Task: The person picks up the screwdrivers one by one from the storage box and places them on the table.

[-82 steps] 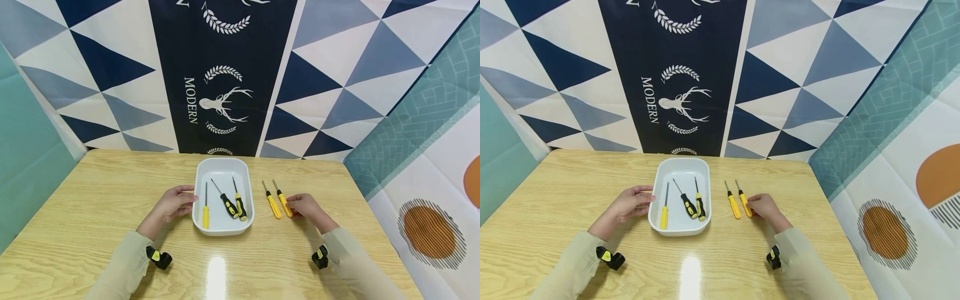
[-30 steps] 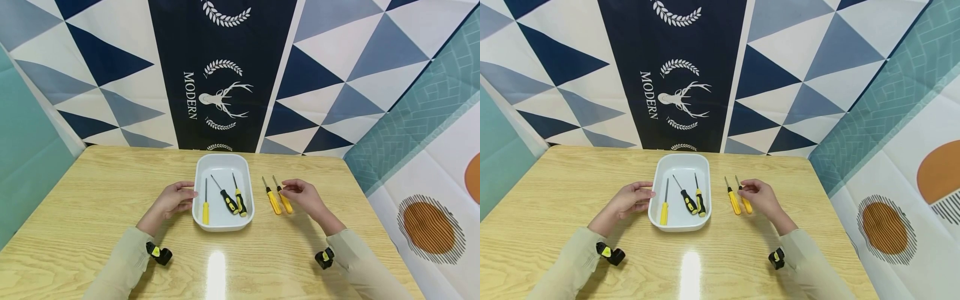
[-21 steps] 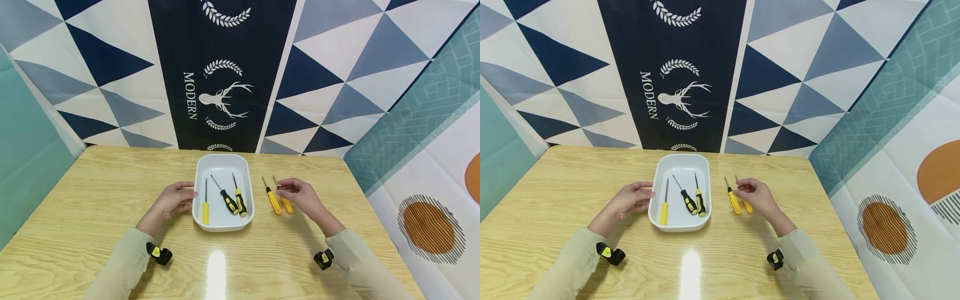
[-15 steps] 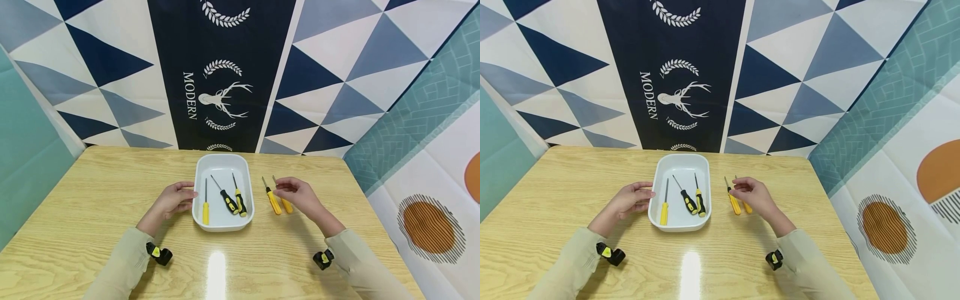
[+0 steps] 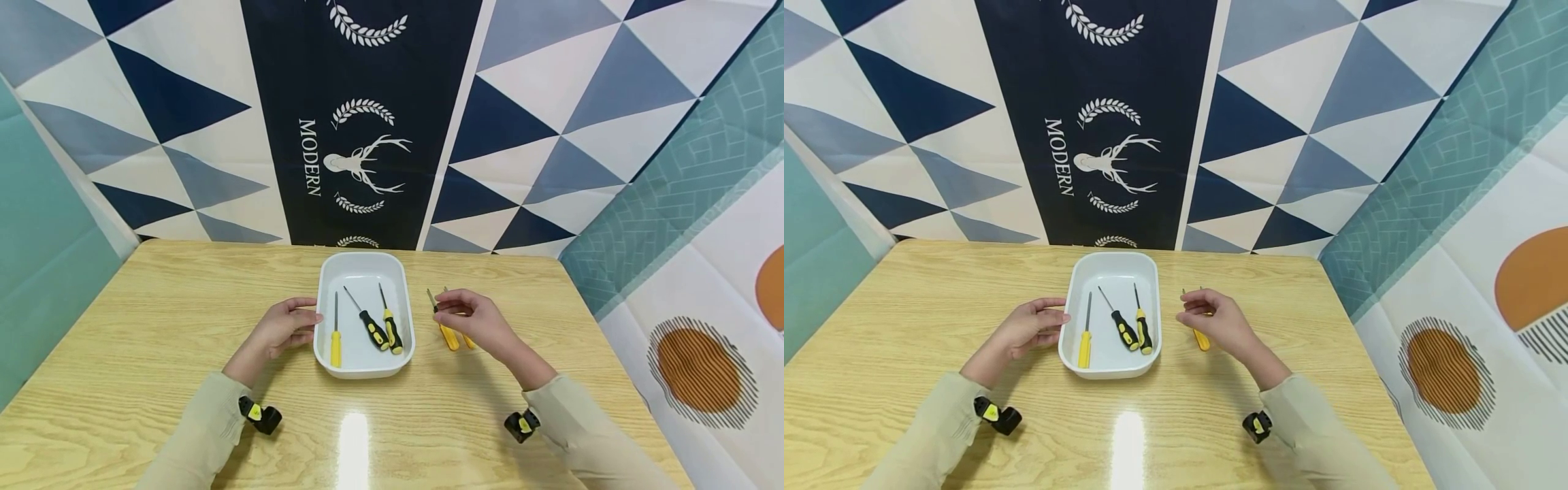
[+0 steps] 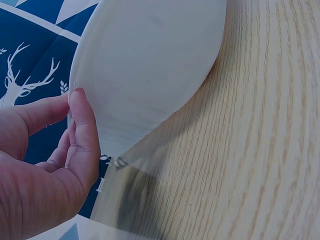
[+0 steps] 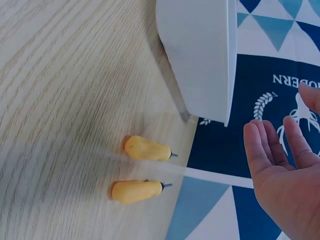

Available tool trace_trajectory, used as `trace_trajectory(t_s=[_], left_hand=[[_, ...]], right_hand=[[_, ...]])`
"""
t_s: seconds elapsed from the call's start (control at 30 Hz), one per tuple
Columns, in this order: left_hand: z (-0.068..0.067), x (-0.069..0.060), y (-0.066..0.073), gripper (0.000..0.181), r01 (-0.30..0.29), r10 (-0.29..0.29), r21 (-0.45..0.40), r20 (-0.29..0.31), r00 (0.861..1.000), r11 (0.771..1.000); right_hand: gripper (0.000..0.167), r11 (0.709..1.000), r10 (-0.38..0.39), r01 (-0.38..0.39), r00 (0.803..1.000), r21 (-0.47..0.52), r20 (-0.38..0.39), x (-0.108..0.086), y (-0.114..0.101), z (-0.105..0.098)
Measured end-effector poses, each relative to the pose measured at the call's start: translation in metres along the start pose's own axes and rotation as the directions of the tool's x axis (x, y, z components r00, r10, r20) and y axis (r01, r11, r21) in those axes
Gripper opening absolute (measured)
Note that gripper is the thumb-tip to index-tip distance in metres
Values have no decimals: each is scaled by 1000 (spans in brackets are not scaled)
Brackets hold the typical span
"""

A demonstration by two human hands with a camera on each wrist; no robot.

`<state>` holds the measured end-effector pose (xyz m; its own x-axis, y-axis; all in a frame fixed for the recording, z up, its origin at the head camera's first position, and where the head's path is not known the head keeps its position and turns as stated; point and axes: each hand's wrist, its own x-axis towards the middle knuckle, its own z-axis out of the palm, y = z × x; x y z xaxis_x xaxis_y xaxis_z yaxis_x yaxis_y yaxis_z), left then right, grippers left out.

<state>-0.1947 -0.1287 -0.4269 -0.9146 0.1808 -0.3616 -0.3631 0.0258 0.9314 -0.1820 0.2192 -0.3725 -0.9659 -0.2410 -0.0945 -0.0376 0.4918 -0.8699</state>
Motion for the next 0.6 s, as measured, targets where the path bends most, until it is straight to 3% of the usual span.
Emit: trace_trajectory(t_s=[0.6], left_hand=[[0, 0, -1, 56, 1, -1, -6, 7, 1000, 1000]], right_hand=[[43, 1000, -12, 10, 998, 22, 56, 1, -11, 12]])
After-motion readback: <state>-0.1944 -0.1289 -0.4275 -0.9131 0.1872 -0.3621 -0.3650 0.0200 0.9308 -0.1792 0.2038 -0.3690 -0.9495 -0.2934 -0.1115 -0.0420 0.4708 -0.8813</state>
